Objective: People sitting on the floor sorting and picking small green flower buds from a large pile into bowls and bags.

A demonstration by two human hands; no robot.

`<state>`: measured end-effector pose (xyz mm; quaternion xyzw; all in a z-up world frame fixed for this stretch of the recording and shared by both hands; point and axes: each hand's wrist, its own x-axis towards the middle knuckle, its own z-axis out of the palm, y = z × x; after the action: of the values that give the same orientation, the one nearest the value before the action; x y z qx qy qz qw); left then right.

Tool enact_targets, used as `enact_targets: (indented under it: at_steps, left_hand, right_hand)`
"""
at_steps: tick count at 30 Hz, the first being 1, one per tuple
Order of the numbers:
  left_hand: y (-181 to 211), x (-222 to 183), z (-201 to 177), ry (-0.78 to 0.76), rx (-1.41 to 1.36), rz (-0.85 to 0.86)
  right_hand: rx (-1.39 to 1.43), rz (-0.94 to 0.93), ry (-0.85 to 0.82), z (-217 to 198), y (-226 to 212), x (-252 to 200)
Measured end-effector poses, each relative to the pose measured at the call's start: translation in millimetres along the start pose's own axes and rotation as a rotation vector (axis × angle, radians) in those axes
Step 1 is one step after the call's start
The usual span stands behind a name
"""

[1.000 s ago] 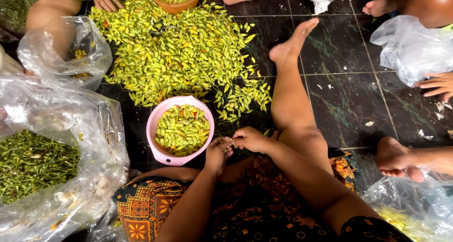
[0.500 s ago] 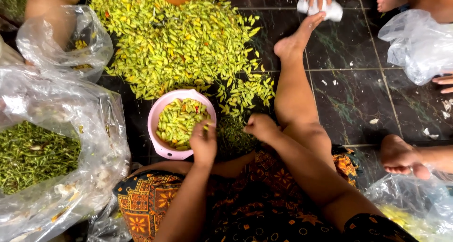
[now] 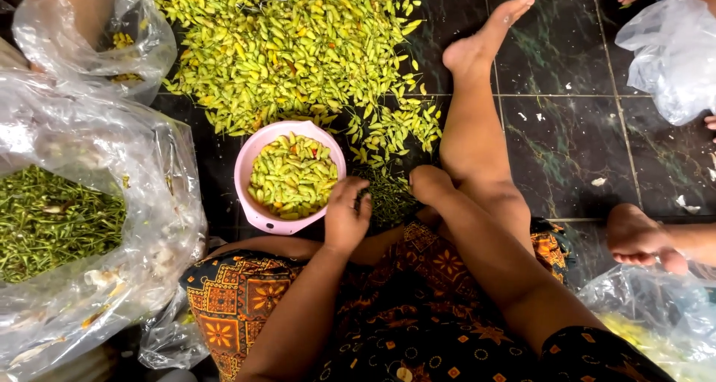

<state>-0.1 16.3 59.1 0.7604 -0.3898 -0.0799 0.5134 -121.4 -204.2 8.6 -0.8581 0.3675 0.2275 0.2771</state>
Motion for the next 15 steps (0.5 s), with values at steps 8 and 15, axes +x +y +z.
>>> enact_targets:
  at_steps: [8,15]
  left_hand:
    - [-57,-24,51,-0.321,-0.561,-0.949]
    - [-40,-19,40,-0.128,-0.696,-1.010]
  right_hand:
    - [0.414,-0.274,-0.159,-11,-45,-43]
    - [0.692,-0.274,-0.241,10,-45,-25]
